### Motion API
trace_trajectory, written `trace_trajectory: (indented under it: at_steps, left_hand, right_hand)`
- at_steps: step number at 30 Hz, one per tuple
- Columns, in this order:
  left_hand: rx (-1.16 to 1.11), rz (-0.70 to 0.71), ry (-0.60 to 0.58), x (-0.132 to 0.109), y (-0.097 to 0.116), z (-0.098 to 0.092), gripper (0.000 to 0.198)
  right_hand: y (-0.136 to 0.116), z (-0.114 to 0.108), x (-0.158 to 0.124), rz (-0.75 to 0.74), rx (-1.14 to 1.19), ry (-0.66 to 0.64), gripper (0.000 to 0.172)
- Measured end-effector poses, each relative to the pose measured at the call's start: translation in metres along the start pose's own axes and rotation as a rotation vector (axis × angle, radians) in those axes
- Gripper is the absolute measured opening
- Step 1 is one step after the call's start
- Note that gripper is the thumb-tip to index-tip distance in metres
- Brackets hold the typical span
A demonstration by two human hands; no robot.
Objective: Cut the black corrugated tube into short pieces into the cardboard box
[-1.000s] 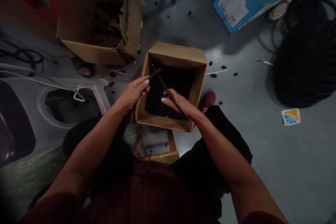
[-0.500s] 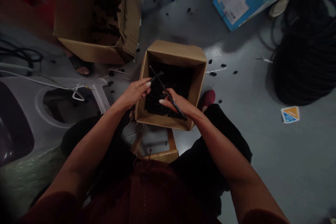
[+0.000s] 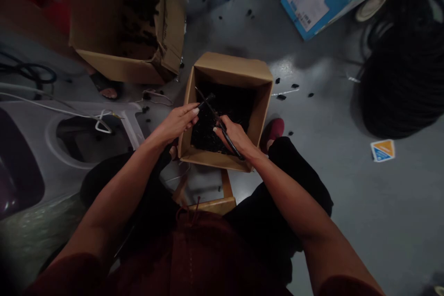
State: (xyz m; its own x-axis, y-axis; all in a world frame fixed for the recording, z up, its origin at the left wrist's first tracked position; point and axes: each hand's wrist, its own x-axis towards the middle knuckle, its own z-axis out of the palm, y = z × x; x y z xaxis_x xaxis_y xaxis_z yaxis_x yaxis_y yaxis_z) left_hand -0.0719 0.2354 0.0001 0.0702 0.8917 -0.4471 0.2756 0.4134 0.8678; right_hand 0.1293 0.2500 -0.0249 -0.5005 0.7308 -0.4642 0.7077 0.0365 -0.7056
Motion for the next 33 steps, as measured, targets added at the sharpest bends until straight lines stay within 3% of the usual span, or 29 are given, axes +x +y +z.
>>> trace_trajectory:
  at_steps: [8, 24, 29, 33]
  left_hand:
    - [0.152, 0.004, -0.01, 0.005, -0.011, -0.001, 0.025]
    - [0.023, -0.091, 0.006, 0.005, -0.013, 0.005, 0.021]
    - [-0.125, -0.226, 0.002, 0.001, -0.001, 0.007, 0.016]
    - [-0.277, -0.308, -0.071, -0.001, 0.009, 0.008, 0.02]
  right_hand:
    - [0.003, 0.004, 0.002, 0.007, -0.101, -0.015, 0.021]
    - [0.015, 0.0, 0.006, 0.011, -0.178, -0.016, 0.023]
    - [0.01, -0.006, 0.009, 0.123, 0.167, 0.019, 0.025]
    - [0.008, -0.007, 0.012, 0.069, 0.553, 0.046, 0.032]
